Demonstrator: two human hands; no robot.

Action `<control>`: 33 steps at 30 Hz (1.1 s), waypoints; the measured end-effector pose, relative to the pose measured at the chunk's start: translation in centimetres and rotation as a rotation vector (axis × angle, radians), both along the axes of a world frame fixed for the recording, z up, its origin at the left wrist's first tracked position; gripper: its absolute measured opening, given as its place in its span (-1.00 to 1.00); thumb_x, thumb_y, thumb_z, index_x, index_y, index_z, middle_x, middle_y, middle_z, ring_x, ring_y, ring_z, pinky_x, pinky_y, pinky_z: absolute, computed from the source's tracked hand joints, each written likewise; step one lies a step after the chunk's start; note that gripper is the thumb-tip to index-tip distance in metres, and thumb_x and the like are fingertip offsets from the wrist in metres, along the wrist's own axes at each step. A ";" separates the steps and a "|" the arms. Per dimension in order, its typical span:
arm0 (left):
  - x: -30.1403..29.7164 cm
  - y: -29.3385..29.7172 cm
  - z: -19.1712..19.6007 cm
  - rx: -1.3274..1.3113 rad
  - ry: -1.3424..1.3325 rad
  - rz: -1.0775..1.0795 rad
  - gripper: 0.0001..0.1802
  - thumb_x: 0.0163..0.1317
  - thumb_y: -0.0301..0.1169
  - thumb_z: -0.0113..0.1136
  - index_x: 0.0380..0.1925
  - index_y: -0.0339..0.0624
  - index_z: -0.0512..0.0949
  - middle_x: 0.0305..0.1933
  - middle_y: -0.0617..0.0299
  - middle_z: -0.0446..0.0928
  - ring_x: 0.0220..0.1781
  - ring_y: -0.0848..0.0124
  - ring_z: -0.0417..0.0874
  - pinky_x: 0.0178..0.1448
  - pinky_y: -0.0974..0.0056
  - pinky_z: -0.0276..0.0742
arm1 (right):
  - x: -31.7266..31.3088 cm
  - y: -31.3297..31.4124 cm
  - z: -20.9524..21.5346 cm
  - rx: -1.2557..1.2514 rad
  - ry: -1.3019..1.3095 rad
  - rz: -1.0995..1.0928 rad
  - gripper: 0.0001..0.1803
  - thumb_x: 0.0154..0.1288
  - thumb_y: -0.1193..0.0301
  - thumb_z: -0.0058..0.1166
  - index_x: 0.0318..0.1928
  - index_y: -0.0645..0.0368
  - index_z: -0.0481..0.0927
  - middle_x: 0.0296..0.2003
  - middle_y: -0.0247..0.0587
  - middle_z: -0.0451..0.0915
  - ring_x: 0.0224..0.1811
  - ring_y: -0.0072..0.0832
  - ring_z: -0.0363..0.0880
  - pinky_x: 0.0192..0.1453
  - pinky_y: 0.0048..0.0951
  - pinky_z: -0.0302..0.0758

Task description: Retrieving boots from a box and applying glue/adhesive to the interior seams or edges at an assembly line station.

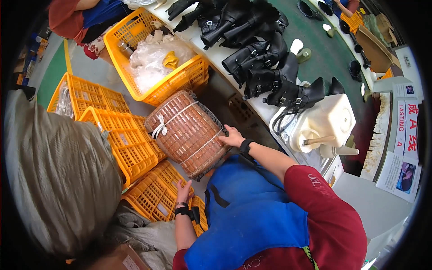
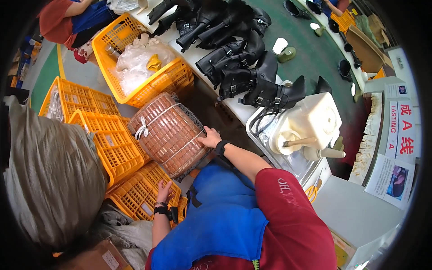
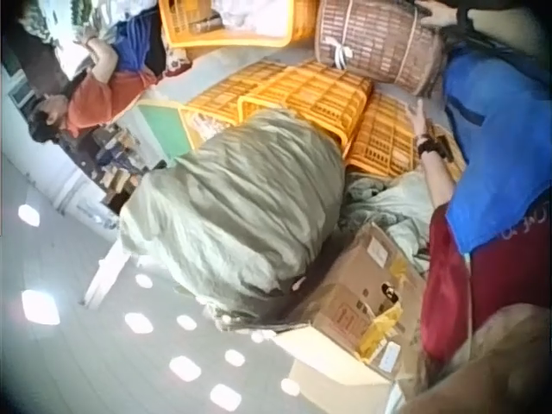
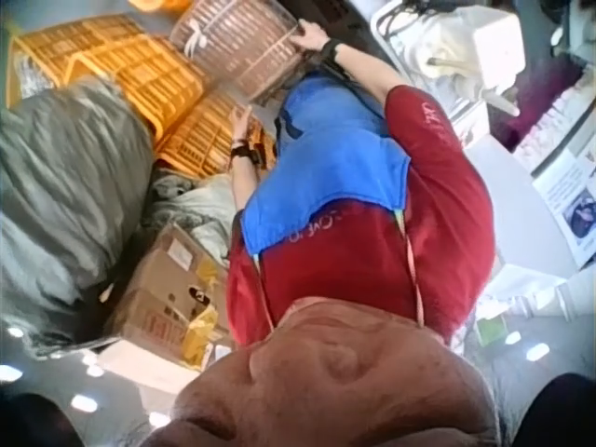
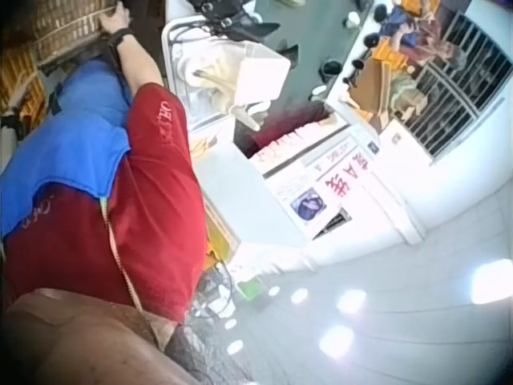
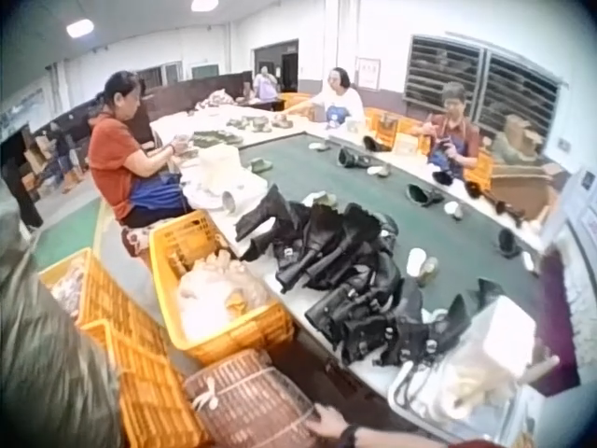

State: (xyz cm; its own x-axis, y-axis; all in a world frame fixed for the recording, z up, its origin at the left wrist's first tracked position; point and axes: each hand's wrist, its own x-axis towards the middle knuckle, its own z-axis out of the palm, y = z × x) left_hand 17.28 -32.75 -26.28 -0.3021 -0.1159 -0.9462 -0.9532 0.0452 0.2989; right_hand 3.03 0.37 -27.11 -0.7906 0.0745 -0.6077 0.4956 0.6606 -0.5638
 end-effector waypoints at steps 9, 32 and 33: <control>-1.8 5.5 -2.6 0.248 0.014 0.474 0.07 0.08 0.04 0.29 0.38 0.21 -0.27 0.36 0.00 0.02 0.15 0.02 0.40 -0.06 0.08 0.57 | -0.4 0.2 -4.2 -0.174 -0.387 -0.015 0.42 -0.30 -0.44 0.16 0.43 0.10 -0.20 0.38 0.34 -0.29 0.47 0.06 -0.39 0.47 -0.11 -0.20; 0.9 0.2 -0.9 -0.155 0.086 0.118 -0.22 0.08 0.33 0.01 0.05 -0.08 0.31 -0.13 0.17 0.53 -0.31 0.36 0.60 -0.45 0.33 0.58 | 5.8 -7.7 -2.3 -0.174 -0.330 -0.089 0.33 -0.19 -0.42 0.09 0.42 0.12 -0.16 0.34 0.45 -0.20 0.40 0.21 -0.10 0.42 -0.11 0.02; 1.4 0.0 -0.8 -0.093 0.058 0.132 -0.20 0.08 0.34 0.00 0.07 -0.07 0.31 -0.09 0.17 0.52 -0.28 0.35 0.60 -0.42 0.31 0.58 | 6.0 -7.7 -2.2 -0.167 -0.328 -0.071 0.31 -0.18 -0.41 0.08 0.42 0.12 -0.15 0.34 0.45 -0.21 0.39 0.22 -0.08 0.42 -0.12 0.02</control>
State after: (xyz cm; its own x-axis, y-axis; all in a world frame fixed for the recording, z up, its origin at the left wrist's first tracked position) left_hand 18.64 -32.79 -27.11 -0.3326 -0.2444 -0.9108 -0.9339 -0.0489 0.3542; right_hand 9.00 -7.37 -29.30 -0.5480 0.0001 -0.8365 0.7092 0.5303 -0.4646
